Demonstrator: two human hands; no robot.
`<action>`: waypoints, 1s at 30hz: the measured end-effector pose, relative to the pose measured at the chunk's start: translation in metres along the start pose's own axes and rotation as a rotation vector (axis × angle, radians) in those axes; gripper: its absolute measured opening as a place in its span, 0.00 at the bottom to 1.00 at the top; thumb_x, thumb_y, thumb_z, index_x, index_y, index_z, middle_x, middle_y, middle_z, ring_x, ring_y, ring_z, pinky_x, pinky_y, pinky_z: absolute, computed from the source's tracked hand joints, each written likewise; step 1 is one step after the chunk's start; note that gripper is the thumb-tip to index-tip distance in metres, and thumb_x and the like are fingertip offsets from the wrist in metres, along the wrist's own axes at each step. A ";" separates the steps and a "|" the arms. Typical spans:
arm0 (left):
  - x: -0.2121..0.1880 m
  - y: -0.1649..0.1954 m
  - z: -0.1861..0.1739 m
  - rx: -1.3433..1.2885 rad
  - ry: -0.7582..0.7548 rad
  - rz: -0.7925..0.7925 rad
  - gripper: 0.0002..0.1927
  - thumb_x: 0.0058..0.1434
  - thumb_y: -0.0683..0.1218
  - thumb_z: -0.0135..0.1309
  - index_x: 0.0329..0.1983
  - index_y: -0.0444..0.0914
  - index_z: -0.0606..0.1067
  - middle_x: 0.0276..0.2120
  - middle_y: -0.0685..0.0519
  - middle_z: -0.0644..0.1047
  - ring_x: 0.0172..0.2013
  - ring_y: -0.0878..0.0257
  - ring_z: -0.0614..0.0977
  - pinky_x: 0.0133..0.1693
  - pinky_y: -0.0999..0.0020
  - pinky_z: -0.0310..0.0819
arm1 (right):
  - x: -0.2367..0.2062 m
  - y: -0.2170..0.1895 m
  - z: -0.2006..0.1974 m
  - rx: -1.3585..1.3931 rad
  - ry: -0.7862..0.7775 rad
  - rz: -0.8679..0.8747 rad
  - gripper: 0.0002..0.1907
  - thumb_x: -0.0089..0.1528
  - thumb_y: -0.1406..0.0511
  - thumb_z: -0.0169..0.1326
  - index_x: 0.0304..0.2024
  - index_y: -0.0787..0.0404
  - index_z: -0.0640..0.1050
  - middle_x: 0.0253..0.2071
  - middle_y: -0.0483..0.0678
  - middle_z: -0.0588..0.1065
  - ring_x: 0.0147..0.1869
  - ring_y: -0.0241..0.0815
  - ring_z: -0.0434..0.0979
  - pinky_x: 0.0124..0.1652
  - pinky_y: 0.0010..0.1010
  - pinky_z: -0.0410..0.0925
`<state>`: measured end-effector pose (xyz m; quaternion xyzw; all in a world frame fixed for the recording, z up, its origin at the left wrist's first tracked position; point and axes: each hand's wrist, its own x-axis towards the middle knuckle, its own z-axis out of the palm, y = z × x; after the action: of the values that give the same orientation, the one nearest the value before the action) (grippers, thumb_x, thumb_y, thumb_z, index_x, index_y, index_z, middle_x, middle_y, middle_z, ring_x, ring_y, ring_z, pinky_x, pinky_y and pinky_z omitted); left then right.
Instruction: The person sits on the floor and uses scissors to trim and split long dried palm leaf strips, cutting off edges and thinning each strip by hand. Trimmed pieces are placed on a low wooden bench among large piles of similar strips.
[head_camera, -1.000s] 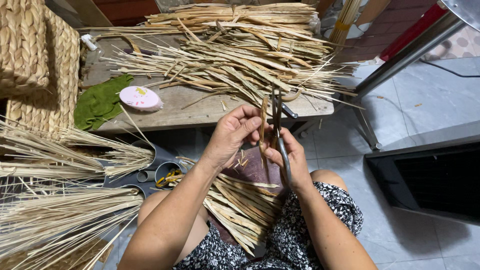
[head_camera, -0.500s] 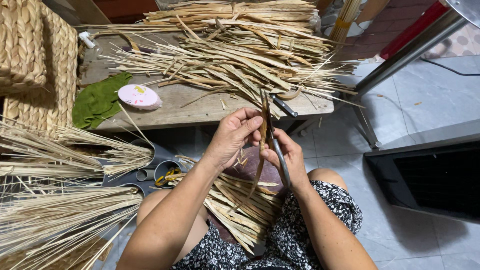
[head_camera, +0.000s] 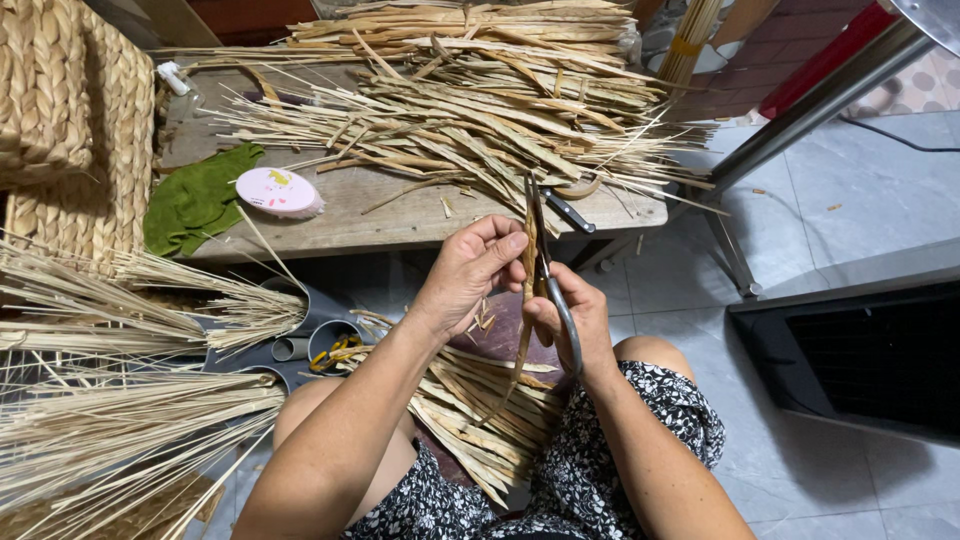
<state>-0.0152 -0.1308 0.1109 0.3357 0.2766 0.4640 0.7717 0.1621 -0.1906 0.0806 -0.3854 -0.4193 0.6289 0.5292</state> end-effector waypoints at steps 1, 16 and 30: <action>0.000 0.000 0.000 -0.001 0.003 0.000 0.08 0.69 0.45 0.56 0.45 0.35 0.74 0.32 0.55 0.78 0.30 0.72 0.78 0.32 0.77 0.75 | 0.000 -0.001 0.001 0.018 0.002 0.007 0.24 0.60 0.65 0.65 0.57 0.68 0.75 0.26 0.41 0.72 0.20 0.27 0.64 0.19 0.19 0.56; -0.027 0.000 0.018 1.353 -0.116 0.635 0.05 0.65 0.46 0.60 0.40 0.40 0.78 0.32 0.53 0.78 0.31 0.65 0.81 0.34 0.70 0.78 | 0.006 -0.042 -0.041 -0.128 0.273 -0.206 0.26 0.67 0.53 0.57 0.56 0.67 0.74 0.25 0.41 0.70 0.19 0.28 0.63 0.19 0.20 0.55; 0.046 -0.052 -0.040 1.635 -0.062 0.254 0.11 0.61 0.48 0.60 0.46 0.43 0.80 0.41 0.47 0.80 0.42 0.48 0.82 0.43 0.52 0.78 | 0.010 -0.046 -0.065 0.038 0.261 -0.140 0.31 0.66 0.50 0.59 0.58 0.68 0.72 0.24 0.43 0.68 0.19 0.30 0.61 0.21 0.21 0.55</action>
<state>0.0022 -0.0967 0.0400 0.8323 0.4653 0.1906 0.2333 0.2368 -0.1685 0.1007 -0.4236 -0.3607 0.5431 0.6289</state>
